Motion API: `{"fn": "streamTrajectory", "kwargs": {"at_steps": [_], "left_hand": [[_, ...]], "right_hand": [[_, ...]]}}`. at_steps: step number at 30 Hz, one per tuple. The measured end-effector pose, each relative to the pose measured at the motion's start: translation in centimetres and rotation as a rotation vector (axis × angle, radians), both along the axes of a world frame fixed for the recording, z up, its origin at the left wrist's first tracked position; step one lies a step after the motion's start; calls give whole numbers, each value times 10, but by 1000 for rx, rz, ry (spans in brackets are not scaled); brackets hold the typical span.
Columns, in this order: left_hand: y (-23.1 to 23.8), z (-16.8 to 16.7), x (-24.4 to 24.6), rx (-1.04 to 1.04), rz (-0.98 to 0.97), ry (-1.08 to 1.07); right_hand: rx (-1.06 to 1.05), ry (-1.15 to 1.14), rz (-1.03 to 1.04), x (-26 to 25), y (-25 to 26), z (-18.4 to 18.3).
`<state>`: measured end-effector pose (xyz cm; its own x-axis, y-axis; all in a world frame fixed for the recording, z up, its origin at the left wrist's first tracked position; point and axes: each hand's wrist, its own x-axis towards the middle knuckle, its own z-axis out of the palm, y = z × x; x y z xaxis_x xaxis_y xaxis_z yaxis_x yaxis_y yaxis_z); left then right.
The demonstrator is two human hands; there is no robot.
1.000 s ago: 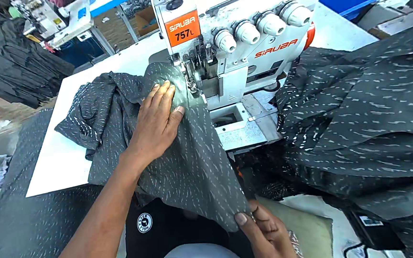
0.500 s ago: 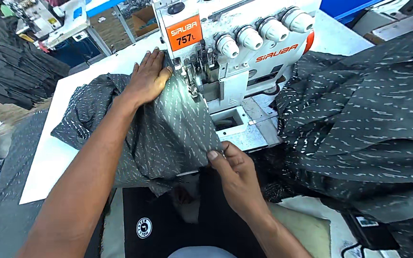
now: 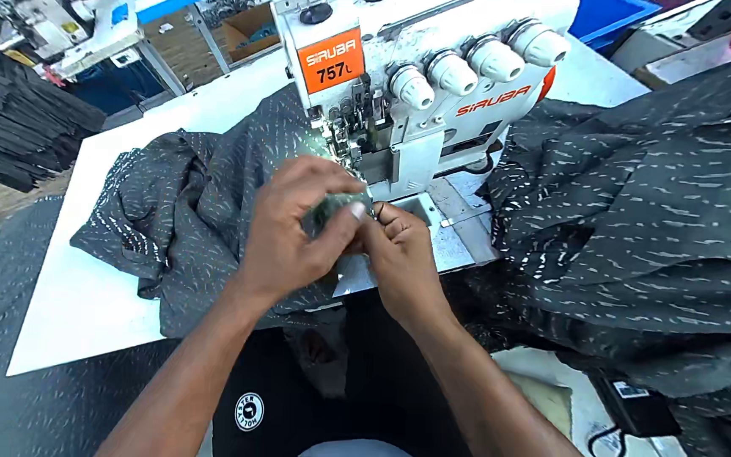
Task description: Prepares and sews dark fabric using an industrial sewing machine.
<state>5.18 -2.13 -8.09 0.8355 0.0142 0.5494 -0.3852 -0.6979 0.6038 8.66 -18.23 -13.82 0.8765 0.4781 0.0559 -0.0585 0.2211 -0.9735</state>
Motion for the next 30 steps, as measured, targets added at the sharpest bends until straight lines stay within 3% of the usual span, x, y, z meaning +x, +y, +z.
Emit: {"fn": "streamTrajectory", "kwargs": {"at_steps": [3,7,11,15,17,20,22,26,28,30], "left_hand": [[13,-18,-2,133,-28,18],[28,-25,9,129,-65,-61],[37,-28,21,113,-34,-87],[55,-27,37,134,-4,-80],[55,-23,32,205,36,-24],[31,-17,1,401,130,22],[14,-16,-17,445,167,23],[-9,-14,-40,177,164,93],[-22,-17,-43,-31,185,134],[-36,-22,-26,-91,231,68]], "right_hand": [[24,10,6,-1,-2,4],[15,82,-80,9,8,9],[-294,-35,-187,37,16,8],[-447,-101,-129,58,12,17],[-443,-218,-210,46,5,15],[-393,-616,-395,16,-9,5],[-478,-835,-348,9,-9,3],[-741,-1071,-206,17,2,15],[-676,-1048,-269,22,-5,14],[-608,-941,-356,35,-7,9]]}}
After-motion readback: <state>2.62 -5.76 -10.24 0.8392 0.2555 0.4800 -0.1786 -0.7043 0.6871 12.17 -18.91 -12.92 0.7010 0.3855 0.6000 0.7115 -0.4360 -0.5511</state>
